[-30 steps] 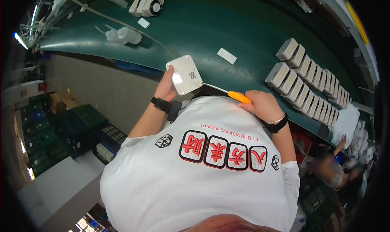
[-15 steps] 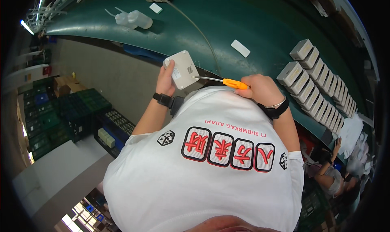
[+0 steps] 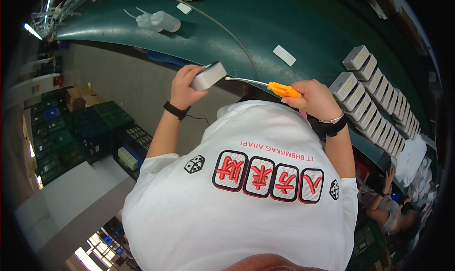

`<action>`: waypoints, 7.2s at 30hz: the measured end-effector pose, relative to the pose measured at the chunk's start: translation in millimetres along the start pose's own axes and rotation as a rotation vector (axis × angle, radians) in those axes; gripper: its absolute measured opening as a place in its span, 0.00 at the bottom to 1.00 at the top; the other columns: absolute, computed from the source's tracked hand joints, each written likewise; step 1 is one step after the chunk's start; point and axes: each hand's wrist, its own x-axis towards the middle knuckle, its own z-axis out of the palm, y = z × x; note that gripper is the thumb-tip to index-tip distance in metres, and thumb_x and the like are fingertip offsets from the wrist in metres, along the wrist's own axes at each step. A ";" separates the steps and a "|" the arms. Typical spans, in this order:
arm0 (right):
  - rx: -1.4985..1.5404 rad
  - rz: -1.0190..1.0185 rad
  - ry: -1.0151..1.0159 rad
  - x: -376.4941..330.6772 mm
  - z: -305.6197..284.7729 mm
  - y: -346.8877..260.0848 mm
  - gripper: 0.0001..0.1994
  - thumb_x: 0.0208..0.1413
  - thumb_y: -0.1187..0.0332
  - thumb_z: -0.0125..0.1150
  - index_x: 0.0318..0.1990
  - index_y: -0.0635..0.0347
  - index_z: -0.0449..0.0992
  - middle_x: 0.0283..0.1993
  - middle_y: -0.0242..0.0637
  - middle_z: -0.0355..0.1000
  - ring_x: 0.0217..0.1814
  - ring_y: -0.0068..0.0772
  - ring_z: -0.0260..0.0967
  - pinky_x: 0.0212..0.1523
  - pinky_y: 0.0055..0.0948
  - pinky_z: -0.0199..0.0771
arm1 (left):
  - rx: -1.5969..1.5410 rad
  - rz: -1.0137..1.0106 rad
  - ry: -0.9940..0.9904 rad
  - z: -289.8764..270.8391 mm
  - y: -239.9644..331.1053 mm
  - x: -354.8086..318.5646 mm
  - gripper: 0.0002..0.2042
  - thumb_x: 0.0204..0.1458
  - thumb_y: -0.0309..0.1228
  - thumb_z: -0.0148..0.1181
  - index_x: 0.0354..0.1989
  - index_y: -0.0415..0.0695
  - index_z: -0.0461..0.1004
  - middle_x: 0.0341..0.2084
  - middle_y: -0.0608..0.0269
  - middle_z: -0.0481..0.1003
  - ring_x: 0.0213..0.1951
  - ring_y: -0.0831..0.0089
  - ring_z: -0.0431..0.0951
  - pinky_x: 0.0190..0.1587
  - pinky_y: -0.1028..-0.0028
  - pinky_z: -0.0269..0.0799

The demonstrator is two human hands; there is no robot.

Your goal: Cleaning rectangular electronic components using a cloth and liquid and arranging them in rows on a production table.

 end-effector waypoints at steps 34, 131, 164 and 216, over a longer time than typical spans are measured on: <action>-0.068 -0.151 -0.006 14.0 7.7 36.7 0.21 0.49 0.50 0.65 0.26 0.63 0.75 0.22 0.46 0.70 0.26 0.48 0.68 0.28 0.39 0.66 | -2.093 -1.565 0.817 53.1 -61.4 -52.1 0.19 0.61 0.38 0.53 0.55 0.40 0.67 0.49 0.49 0.68 0.50 0.55 0.70 0.56 0.54 0.72; 0.230 1.028 1.894 -406.8 -18.1 599.6 0.41 0.36 0.71 0.74 0.62 0.62 0.61 0.57 0.54 0.64 0.59 0.48 0.65 0.59 0.39 0.65 | -1.082 -0.932 -0.526 191.4 239.2 43.2 0.11 0.59 0.35 0.57 0.47 0.47 0.71 0.41 0.65 0.75 0.40 0.73 0.74 0.42 0.72 0.72; 0.388 -0.082 1.315 -319.4 15.0 117.2 0.09 0.48 0.79 0.65 0.38 0.62 0.77 0.35 0.36 0.75 0.35 0.30 0.72 0.36 0.27 0.71 | -1.140 0.319 -1.147 240.1 414.9 51.3 0.12 0.55 0.21 0.57 0.48 0.38 0.71 0.45 0.65 0.73 0.48 0.77 0.72 0.52 0.76 0.68; 0.305 -0.090 1.003 -291.4 29.1 63.4 0.30 0.52 0.65 0.66 0.60 0.64 0.63 0.55 0.43 0.69 0.57 0.38 0.68 0.56 0.32 0.68 | -1.003 0.475 -0.977 173.7 379.7 67.5 0.05 0.57 0.19 0.54 0.40 0.36 0.73 0.34 0.64 0.77 0.35 0.80 0.75 0.40 0.80 0.70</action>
